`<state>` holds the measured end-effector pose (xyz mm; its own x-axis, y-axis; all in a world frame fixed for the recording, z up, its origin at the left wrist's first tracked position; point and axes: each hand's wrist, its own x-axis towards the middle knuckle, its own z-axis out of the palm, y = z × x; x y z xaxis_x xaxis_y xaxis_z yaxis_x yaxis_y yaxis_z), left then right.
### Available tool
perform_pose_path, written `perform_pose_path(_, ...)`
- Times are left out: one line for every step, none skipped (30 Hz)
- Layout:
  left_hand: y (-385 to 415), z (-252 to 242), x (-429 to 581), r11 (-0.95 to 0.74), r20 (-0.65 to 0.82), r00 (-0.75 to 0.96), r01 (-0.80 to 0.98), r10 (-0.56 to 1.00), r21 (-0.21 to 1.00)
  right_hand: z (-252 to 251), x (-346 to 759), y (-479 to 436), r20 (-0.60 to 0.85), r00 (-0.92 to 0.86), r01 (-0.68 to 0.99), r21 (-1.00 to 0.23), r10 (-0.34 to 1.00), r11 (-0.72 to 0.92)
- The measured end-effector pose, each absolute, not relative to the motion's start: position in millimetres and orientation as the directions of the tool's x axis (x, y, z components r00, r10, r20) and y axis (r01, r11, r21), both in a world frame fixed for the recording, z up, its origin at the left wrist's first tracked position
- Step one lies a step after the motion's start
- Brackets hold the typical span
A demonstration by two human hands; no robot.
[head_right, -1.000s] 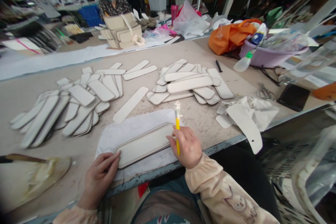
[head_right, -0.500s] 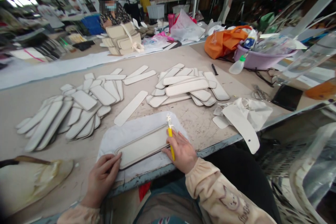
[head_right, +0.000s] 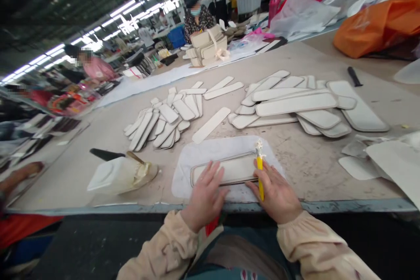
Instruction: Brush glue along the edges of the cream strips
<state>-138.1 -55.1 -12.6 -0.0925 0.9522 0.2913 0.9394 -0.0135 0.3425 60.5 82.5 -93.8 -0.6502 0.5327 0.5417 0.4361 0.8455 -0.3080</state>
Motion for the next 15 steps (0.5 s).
perform_pose_path(-49,-13,-126,-0.029,0.210,-0.038,0.952,0.977,0.306,-95,61,83,0.546,-0.649,0.436,-0.304,0.530,0.847)
perform_pose_path(-44,-15,-117,-0.028,0.134,-0.009,0.963,0.991,0.270,-95,61,83,0.548,-0.648,0.436,-0.302,0.529,0.848)
perform_pose_path(-42,-17,-113,-0.011,0.073,-0.006,0.973,0.997,0.232,-96,61,83,0.546,-0.648,0.438,-0.302,0.530,0.847)
perform_pose_path(-43,-20,-114,0.018,0.035,-0.026,0.980,0.999,0.198,-95,61,84,0.542,-0.649,0.439,-0.305,0.533,0.845)
perform_pose_path(-47,-23,-119,0.045,0.007,-0.047,0.985,0.999,0.165,-95,60,84,0.537,-0.650,0.440,-0.310,0.537,0.843)
perform_pose_path(-54,-25,-128,0.064,-0.014,-0.063,0.989,0.998,0.131,-94,60,84,0.530,-0.653,0.439,-0.317,0.541,0.841)
perform_pose_path(-63,-27,-139,0.077,-0.031,-0.074,0.992,0.997,0.097,-94,60,84,0.523,-0.655,0.438,-0.325,0.545,0.838)
perform_pose_path(-73,-29,-151,0.083,-0.041,-0.081,0.995,0.996,0.063,-92,60,84,0.516,-0.657,0.436,-0.333,0.549,0.836)
perform_pose_path(-82,-30,-162,0.086,-0.044,-0.084,0.996,0.995,0.029,-91,59,84,0.514,-0.657,0.434,-0.341,0.551,0.834)
perform_pose_path(-91,-32,-173,0.081,-0.044,-0.081,0.997,0.996,0.000,-90,59,84,0.516,-0.655,0.431,-0.345,0.553,0.833)
perform_pose_path(-98,-33,-181,0.074,-0.040,-0.075,0.997,0.996,-0.024,-88,58,84,0.520,-0.652,0.429,-0.348,0.553,0.833)
perform_pose_path(-104,-34,-188,0.066,-0.030,-0.067,0.997,0.997,-0.044,-87,58,83,0.523,-0.649,0.426,-0.353,0.553,0.833)
perform_pose_path(-107,-36,-192,0.059,-0.017,-0.060,0.997,0.998,-0.057,-85,58,83,0.523,-0.646,0.421,-0.362,0.556,0.831)
perform_pose_path(-109,-37,-194,0.054,0.001,-0.054,0.996,0.999,-0.065,-83,58,82,0.515,-0.648,0.413,-0.382,0.561,0.827)
perform_pose_path(-110,-39,-195,0.052,0.020,-0.050,0.997,0.999,-0.065,-81,58,82,0.498,-0.647,0.406,-0.416,0.577,0.814)
